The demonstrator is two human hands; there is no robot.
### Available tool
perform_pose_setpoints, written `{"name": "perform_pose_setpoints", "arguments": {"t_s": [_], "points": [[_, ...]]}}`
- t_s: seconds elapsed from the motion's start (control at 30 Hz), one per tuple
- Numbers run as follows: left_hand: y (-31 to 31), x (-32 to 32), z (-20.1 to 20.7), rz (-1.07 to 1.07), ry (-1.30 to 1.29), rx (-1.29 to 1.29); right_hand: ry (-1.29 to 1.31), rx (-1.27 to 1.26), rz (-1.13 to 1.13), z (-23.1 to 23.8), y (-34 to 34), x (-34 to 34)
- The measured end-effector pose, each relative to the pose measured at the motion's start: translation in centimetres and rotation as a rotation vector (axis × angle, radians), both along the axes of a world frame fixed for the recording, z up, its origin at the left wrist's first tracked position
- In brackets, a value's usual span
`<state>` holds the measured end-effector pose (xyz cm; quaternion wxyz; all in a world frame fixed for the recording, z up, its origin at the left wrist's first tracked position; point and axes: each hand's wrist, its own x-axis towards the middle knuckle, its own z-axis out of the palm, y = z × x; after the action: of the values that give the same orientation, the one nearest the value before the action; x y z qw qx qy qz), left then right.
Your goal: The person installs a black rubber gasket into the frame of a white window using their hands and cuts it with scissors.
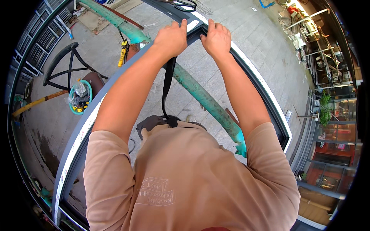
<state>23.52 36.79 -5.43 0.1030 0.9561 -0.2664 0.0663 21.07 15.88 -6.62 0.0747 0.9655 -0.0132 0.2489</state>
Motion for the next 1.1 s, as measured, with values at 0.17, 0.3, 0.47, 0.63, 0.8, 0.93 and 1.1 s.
{"name": "perform_pose_setpoints", "arguments": {"t_s": [0.17, 0.3, 0.47, 0.63, 0.8, 0.93, 1.1], "points": [[0.4, -0.2, -0.1, 0.008, -0.005, 0.016, 0.066, 0.055, -0.033, -0.1, 0.9, 1.8], [0.4, -0.3, -0.3, 0.002, -0.011, 0.013, 0.013, 0.074, 0.008, -0.5, 0.5, 1.8], [0.3, -0.7, 0.3, 0.017, 0.032, 0.024, 0.003, 0.11, -0.008, -0.2, 0.8, 1.4], [0.3, -0.7, 0.4, 0.04, 0.025, 0.025, 0.002, 0.142, -0.014, -0.2, 0.9, 1.7], [-0.3, -0.3, 0.1, 0.013, 0.017, -0.002, 0.042, 0.161, -0.006, 0.3, 0.2, 1.0], [-0.1, -0.3, 0.1, 0.013, 0.006, -0.011, -0.216, 0.129, 0.204, 1.4, 0.5, -3.1], [0.4, -0.4, 0.6, 0.028, 0.04, 0.02, -0.233, 0.389, 0.233, 0.2, 2.0, -10.5]]}}
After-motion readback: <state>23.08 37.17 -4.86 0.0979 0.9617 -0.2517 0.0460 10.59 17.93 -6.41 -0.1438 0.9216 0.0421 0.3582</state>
